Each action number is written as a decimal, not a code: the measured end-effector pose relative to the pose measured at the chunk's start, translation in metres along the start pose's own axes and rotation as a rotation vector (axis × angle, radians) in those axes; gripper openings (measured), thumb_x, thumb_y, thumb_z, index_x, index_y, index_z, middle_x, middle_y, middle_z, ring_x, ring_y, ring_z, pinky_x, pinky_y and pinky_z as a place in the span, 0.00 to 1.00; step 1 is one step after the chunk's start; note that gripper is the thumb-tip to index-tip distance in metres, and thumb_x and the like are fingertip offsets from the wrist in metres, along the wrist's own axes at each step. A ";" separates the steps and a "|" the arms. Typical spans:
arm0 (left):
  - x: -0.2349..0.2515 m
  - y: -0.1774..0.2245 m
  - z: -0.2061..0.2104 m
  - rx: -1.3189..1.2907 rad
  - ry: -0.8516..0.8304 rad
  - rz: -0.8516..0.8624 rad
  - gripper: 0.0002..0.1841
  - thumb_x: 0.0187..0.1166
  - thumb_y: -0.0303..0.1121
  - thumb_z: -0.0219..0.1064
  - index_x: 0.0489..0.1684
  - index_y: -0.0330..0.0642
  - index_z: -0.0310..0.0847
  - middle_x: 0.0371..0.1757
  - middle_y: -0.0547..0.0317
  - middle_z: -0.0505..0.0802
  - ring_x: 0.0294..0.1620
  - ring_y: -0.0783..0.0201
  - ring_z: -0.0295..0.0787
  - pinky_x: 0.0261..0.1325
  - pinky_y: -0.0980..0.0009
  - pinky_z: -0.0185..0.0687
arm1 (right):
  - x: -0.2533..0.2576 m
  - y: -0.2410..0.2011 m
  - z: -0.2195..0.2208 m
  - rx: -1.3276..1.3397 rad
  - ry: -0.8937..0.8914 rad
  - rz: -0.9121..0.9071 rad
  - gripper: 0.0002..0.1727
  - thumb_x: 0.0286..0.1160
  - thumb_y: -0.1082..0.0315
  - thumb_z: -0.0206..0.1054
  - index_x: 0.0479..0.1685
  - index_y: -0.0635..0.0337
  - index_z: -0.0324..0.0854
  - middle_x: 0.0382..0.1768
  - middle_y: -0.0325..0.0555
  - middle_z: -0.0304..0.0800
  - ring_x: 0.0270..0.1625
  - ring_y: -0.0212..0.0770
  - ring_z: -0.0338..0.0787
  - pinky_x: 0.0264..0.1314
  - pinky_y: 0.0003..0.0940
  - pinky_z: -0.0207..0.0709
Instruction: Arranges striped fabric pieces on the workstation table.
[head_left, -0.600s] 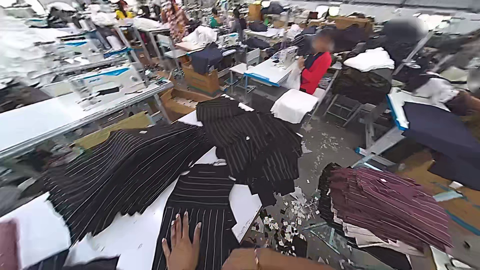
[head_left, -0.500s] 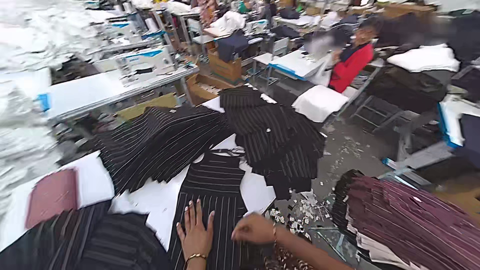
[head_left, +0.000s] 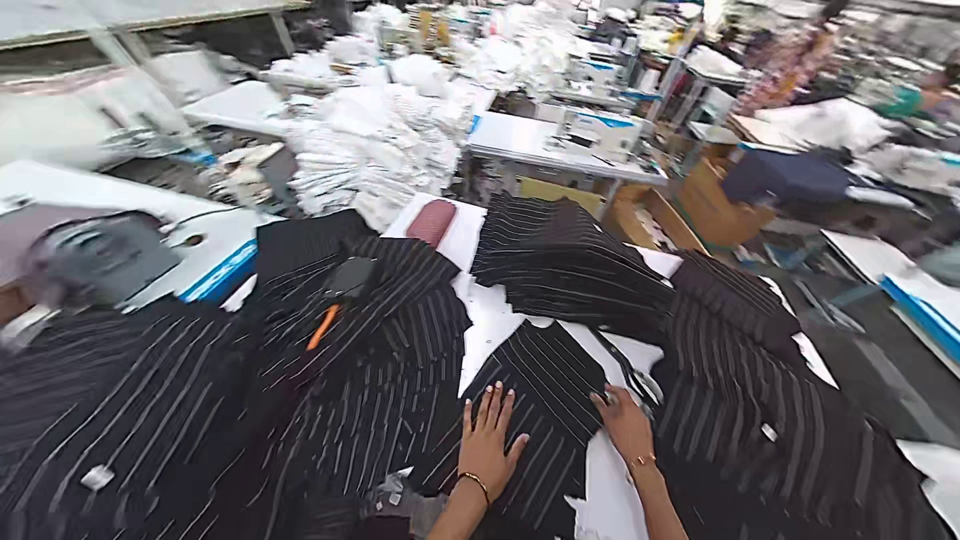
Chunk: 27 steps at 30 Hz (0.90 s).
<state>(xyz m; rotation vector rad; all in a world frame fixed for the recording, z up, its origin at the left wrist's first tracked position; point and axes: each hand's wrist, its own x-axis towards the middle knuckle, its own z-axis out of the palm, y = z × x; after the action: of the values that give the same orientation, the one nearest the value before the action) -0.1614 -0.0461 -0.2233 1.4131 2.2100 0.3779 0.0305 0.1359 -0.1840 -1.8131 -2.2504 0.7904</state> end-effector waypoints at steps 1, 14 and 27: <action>-0.003 -0.001 0.001 -0.022 -0.001 -0.012 0.41 0.86 0.63 0.50 0.96 0.54 0.49 0.98 0.59 0.50 0.98 0.53 0.36 0.92 0.34 0.22 | -0.004 0.004 -0.001 0.000 -0.017 -0.024 0.28 0.78 0.56 0.73 0.68 0.71 0.82 0.57 0.70 0.90 0.61 0.67 0.90 0.69 0.65 0.76; -0.010 0.011 0.007 -0.362 0.076 0.191 0.49 0.76 0.68 0.62 0.91 0.39 0.60 0.93 0.49 0.63 0.96 0.50 0.49 0.93 0.36 0.30 | -0.052 -0.053 0.009 0.551 0.091 -0.105 0.26 0.73 0.70 0.73 0.68 0.77 0.76 0.42 0.60 0.90 0.41 0.38 0.89 0.51 0.37 0.84; -0.078 -0.011 -0.150 -1.226 0.195 0.247 0.10 0.74 0.27 0.74 0.46 0.27 0.88 0.42 0.56 0.95 0.49 0.74 0.91 0.63 0.70 0.84 | -0.094 -0.147 -0.001 0.300 0.024 -0.877 0.39 0.57 0.69 0.78 0.73 0.79 0.75 0.76 0.78 0.74 0.81 0.72 0.73 0.85 0.65 0.62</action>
<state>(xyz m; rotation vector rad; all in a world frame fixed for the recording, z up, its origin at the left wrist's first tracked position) -0.2233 -0.1174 -0.0831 0.9058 1.3530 1.6428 -0.0721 0.0284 -0.0923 -0.5804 -2.3862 0.8237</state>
